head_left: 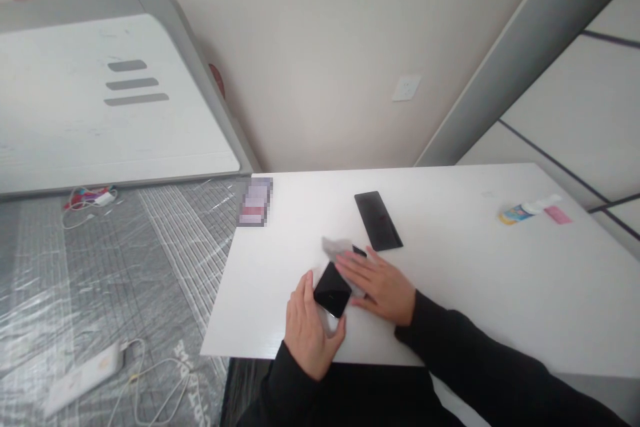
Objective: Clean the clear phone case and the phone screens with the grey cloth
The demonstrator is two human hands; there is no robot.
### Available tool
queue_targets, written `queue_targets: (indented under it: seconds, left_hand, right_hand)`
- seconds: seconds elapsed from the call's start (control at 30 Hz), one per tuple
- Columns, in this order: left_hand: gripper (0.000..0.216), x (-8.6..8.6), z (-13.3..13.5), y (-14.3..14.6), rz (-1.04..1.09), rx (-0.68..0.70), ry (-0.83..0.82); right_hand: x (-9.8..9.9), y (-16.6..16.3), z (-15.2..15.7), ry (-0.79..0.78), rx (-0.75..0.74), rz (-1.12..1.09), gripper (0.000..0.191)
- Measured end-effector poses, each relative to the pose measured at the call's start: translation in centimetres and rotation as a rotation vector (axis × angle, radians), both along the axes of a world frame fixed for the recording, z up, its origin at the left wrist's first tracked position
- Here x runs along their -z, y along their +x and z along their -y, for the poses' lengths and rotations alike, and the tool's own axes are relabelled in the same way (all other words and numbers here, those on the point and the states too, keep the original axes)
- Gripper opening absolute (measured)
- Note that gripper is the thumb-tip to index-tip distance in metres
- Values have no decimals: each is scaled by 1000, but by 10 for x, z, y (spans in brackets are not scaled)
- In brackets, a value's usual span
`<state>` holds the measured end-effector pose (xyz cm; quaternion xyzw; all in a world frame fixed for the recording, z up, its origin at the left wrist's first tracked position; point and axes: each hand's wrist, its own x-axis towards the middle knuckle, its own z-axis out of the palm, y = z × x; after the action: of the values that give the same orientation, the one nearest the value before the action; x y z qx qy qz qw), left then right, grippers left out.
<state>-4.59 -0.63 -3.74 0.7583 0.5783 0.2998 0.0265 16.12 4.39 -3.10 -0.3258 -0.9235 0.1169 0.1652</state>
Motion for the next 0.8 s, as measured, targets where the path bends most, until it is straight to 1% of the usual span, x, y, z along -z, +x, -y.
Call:
queue_targets:
  seconds: [0.03, 0.07, 0.13, 0.17, 0.2, 0.27, 0.3, 0.33, 0.4, 0.43, 0.47, 0.53, 0.57, 0.63, 0.67, 0.7, 0.73, 0.8]
  left_hand:
    - [89, 0, 0, 0, -1, 0, 0]
    - [88, 0, 0, 0, -2, 0, 1]
    - [87, 0, 0, 0, -6, 0, 3]
    - [87, 0, 0, -1, -8, 1, 4]
    - [87, 0, 0, -1, -8, 1, 3]
    - [88, 0, 0, -1, -8, 2, 0]
    - [88, 0, 0, -1, -7, 3, 1]
    - [87, 0, 0, -1, -7, 2, 2]
    - [85, 0, 0, -2, -6, 5, 2]
    - [85, -1, 0, -2, -6, 6, 1]
    - [85, -1, -1, -2, -5, 6, -2]
    - [87, -2, -1, -2, -5, 11, -4]
    - [86, -2, -1, -3, -6, 13, -2]
    - [84, -1, -1, -3, -8, 16, -2]
    - [84, -1, -1, -3, -7, 16, -3]
    - [84, -1, -1, -4, -6, 15, -6]
    - [85, -1, -1, -4, -4, 12, -10]
    - [86, 0, -1, -4, -2, 11, -13]
  right_hand:
    - [0, -1, 0, -1, 44, -2, 70]
    - [0, -2, 1, 0, 33, -7, 79]
    - [0, -3, 1, -6, -77, -19, 92]
    - [0, -3, 1, -15, -138, -21, 90]
    - [0, -3, 1, -17, -75, -17, 81]
    - [-1, -2, 1, -19, 42, -15, 75]
    - [-1, -3, 1, -18, 49, -17, 81]
    - [-2, -3, 2, -19, 9, -21, 88]
    - [-3, -4, 3, -34, -143, -24, 89]
    - [-3, -5, 3, -45, -156, -6, 85]
    - [-3, -4, 2, -45, -85, 4, 82]
    - [-3, -3, -1, -45, 8, 15, 80]
    - [-3, -2, -2, -42, -8, 11, 85]
    - [-3, 1, -5, -33, -103, 1, 84]
    - [-3, 2, -6, -28, -135, -2, 81]
    - [-2, 3, -7, -25, -124, 0, 76]
    - [-2, 5, -8, -24, -83, 1, 74]
    - [-3, 5, -8, -23, 7, 1, 78]
